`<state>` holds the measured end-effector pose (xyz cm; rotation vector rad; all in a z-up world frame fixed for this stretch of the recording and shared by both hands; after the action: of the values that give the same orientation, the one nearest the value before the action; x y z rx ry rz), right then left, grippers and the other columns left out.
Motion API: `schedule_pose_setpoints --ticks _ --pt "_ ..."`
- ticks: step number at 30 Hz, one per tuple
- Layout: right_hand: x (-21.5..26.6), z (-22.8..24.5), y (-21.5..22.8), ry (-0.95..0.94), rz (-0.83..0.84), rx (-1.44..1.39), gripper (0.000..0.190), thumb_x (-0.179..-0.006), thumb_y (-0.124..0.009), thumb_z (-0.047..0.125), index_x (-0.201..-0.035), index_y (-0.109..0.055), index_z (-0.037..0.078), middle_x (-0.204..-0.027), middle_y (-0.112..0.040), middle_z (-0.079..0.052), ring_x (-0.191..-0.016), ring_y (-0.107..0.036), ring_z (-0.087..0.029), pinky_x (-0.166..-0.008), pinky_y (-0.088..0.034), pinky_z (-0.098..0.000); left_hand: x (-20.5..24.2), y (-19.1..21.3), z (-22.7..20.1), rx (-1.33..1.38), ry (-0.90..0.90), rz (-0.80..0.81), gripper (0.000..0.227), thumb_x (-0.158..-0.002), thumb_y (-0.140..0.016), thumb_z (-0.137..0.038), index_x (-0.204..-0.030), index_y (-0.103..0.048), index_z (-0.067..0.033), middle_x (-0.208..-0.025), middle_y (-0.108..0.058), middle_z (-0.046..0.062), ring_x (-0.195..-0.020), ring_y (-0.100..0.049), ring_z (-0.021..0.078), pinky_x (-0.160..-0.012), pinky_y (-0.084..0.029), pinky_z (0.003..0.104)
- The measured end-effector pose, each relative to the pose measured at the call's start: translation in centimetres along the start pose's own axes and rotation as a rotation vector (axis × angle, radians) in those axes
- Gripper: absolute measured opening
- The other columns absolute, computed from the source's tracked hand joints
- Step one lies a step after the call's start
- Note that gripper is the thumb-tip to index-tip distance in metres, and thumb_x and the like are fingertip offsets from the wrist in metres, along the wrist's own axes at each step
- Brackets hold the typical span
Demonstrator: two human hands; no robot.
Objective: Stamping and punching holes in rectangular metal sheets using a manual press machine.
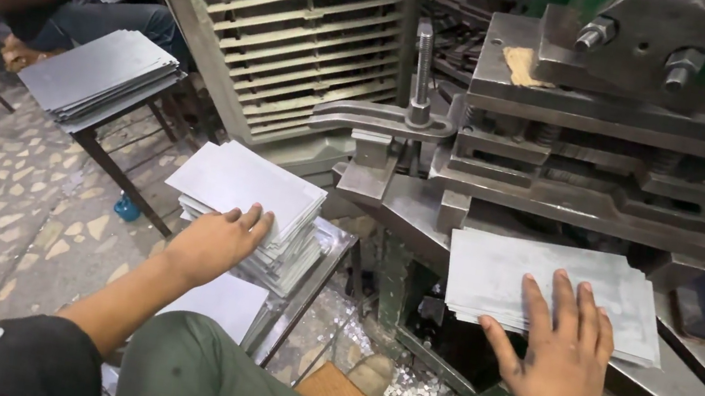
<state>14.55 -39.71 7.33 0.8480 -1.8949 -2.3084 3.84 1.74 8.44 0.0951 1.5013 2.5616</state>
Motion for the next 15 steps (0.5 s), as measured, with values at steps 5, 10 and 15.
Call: schedule_pose_setpoints --ticks 5,10,15 --pt "0.0 -0.3 -0.4 -0.014 0.024 -0.009 0.084 -0.089 -0.031 0.080 -0.150 -0.048 0.024 -0.164 -0.036 -0.017 -0.157 -0.020 -0.037 -0.124 -0.013 -0.0555 -0.3 -0.1 0.7 0.002 -0.044 0.055 0.061 -0.083 -0.057 -0.007 -0.142 -0.044 0.0006 -0.146 -0.050 0.022 -0.103 -0.071 0.0320 -0.073 -0.066 0.038" --pt "-0.1 -0.3 -0.5 -0.002 0.018 0.009 0.085 -0.090 -0.027 0.081 -0.150 -0.047 0.024 -0.164 -0.036 -0.017 -0.156 -0.022 -0.038 -0.124 -0.015 -0.0573 -0.4 1.1 1.2 -0.038 -0.099 0.054 0.058 -0.086 -0.056 -0.011 -0.142 -0.043 0.0016 -0.149 -0.051 0.020 -0.113 -0.069 0.0297 -0.082 -0.064 0.036" --pt "-0.1 -0.4 -0.9 -0.009 0.038 0.021 0.085 -0.090 -0.026 0.081 -0.151 -0.045 0.025 -0.165 -0.035 -0.016 -0.156 -0.021 -0.037 -0.124 -0.015 -0.0576 -0.4 1.2 1.5 0.010 -0.057 0.016 0.056 -0.085 -0.056 -0.011 -0.139 -0.046 0.0014 -0.148 -0.052 0.020 -0.117 -0.067 0.0295 -0.083 -0.063 0.036"
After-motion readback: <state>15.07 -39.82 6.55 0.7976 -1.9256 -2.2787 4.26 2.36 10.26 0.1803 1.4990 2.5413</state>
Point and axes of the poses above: each hand's wrist, its own x-axis away from the middle knuckle, its own y-axis out of the back of the hand, z = x × y, the point moved 9 cm from there along -x, towards the middle knuckle
